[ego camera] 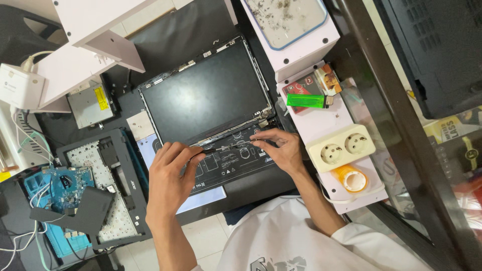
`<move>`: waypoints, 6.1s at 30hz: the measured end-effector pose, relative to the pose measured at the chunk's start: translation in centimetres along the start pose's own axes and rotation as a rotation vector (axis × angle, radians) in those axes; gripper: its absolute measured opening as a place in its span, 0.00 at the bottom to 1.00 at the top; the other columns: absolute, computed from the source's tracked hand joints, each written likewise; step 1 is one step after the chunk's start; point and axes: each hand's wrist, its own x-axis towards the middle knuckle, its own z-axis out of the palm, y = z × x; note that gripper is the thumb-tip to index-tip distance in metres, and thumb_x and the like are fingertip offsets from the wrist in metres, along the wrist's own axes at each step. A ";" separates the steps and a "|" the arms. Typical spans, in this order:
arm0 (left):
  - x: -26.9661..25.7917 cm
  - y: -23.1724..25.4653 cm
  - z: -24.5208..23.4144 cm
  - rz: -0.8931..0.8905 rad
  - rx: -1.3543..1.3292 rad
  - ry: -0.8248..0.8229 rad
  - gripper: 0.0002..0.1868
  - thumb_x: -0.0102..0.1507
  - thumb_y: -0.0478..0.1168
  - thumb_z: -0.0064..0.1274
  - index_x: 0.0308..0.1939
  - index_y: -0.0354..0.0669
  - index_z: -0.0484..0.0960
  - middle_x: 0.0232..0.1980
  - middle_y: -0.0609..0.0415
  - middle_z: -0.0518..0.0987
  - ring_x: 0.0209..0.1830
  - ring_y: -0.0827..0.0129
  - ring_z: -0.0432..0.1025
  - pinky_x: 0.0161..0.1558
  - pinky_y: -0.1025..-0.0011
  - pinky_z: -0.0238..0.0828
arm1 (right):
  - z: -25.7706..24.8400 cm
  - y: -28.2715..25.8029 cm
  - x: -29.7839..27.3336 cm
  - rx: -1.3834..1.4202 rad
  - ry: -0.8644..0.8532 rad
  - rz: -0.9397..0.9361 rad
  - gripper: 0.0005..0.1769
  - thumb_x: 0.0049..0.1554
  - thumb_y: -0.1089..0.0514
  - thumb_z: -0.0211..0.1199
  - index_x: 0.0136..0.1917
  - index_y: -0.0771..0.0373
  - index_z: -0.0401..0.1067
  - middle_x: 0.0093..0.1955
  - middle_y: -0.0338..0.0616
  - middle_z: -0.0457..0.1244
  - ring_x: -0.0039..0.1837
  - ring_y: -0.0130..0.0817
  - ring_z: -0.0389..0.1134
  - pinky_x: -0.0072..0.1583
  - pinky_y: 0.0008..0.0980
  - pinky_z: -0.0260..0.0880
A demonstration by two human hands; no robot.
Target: The person disassembles a laptop by removing the back cover and motherboard. They then place the screen assembly on a mat and use a screwdriver to remove screws from the screen bezel, detaching it from the display panel.
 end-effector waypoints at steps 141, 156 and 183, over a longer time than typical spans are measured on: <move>7.5 6.4 9.3 0.420 0.582 -0.079 0.04 0.51 0.36 0.59 0.27 0.40 0.84 0.47 0.54 0.71 0.45 0.66 0.70 0.29 0.76 0.72 | 0.0 0.1 -0.4 -0.703 0.134 -0.456 0.18 0.50 0.71 0.68 0.56 0.70 0.74 0.57 0.57 0.67 0.60 0.56 0.70 0.58 0.44 0.72; -8.0 -7.6 3.1 -0.639 0.129 0.595 0.11 0.71 0.44 0.52 0.45 0.41 0.85 0.40 0.50 0.84 0.36 0.54 0.80 0.36 0.62 0.74 | 1.7 -2.4 -0.6 -0.611 0.039 -0.391 0.18 0.56 0.72 0.65 0.60 0.67 0.76 0.67 0.52 0.67 0.50 0.32 0.73 0.55 0.27 0.74; -13.0 -7.4 3.0 -0.439 -0.293 0.503 0.05 0.65 0.33 0.58 0.45 0.36 0.84 0.37 0.51 0.78 0.37 0.61 0.70 0.40 0.68 0.67 | 3.6 -2.5 -2.1 -0.535 0.045 -0.383 0.20 0.56 0.68 0.69 0.63 0.67 0.73 0.65 0.51 0.65 0.48 0.28 0.72 0.54 0.26 0.72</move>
